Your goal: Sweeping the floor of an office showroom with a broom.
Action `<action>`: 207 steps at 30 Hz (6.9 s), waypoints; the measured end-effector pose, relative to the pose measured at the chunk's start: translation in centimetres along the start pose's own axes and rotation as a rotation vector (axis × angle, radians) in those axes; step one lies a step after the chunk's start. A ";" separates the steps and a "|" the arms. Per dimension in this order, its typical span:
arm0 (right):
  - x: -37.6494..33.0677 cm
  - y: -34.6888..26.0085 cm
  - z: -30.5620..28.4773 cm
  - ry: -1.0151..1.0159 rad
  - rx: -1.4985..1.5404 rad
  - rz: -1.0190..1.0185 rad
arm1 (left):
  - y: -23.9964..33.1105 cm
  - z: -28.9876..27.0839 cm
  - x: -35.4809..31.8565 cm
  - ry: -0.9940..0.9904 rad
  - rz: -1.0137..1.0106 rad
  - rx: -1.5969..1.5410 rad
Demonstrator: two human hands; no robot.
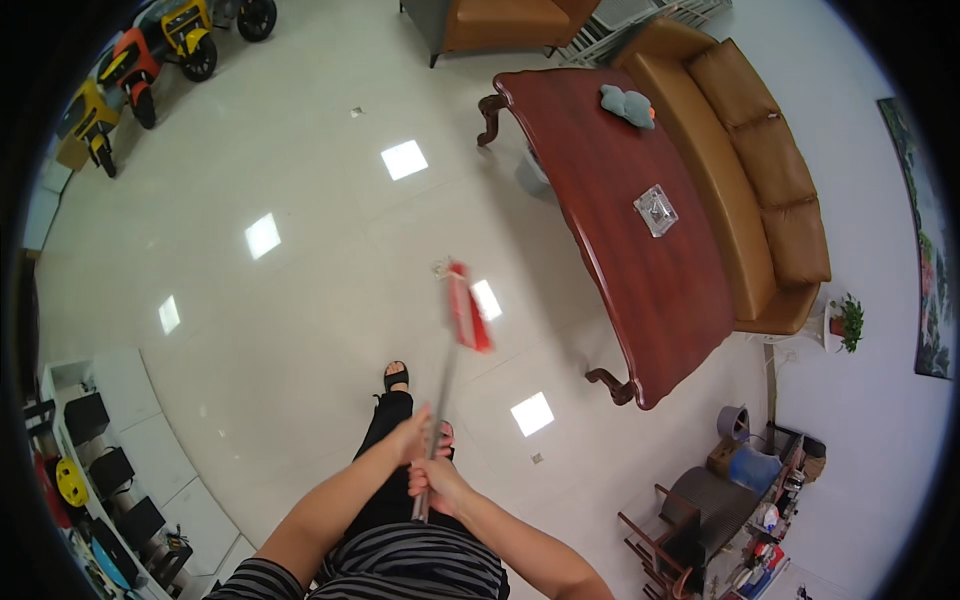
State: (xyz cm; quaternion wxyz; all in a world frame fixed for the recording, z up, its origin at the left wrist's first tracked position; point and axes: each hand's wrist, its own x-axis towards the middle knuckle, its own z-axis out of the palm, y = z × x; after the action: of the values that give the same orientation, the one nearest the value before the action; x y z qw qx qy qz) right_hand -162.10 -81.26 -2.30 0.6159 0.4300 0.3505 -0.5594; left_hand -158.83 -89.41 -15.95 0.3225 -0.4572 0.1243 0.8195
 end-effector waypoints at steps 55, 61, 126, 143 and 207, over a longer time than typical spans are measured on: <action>13.3 -24.1 -13.6 0.798 -0.714 -0.802 | -11.9 -13.9 -8.8 0.832 0.373 -0.066; 14.9 -35.6 -12.5 0.745 -0.855 -0.611 | -15.7 -15.1 -11.2 0.899 0.274 -0.119; 2.6 -25.5 14.2 -0.446 0.605 0.492 | 28.5 7.3 4.0 0.561 0.540 -0.236; -10.8 -45.6 10.7 0.185 -0.514 0.076 | 29.8 32.7 18.5 -0.304 0.245 -0.379; 21.3 -27.6 35.2 0.504 -1.278 1.426 | 25.4 -0.4 5.7 0.433 0.715 -2.227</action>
State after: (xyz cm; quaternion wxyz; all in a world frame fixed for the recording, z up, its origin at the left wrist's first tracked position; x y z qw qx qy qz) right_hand -188.48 -122.10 -12.02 0.8322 0.2339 0.3664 0.3443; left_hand -176.97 -106.61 -23.23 -0.5269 -0.5541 -0.4839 0.4257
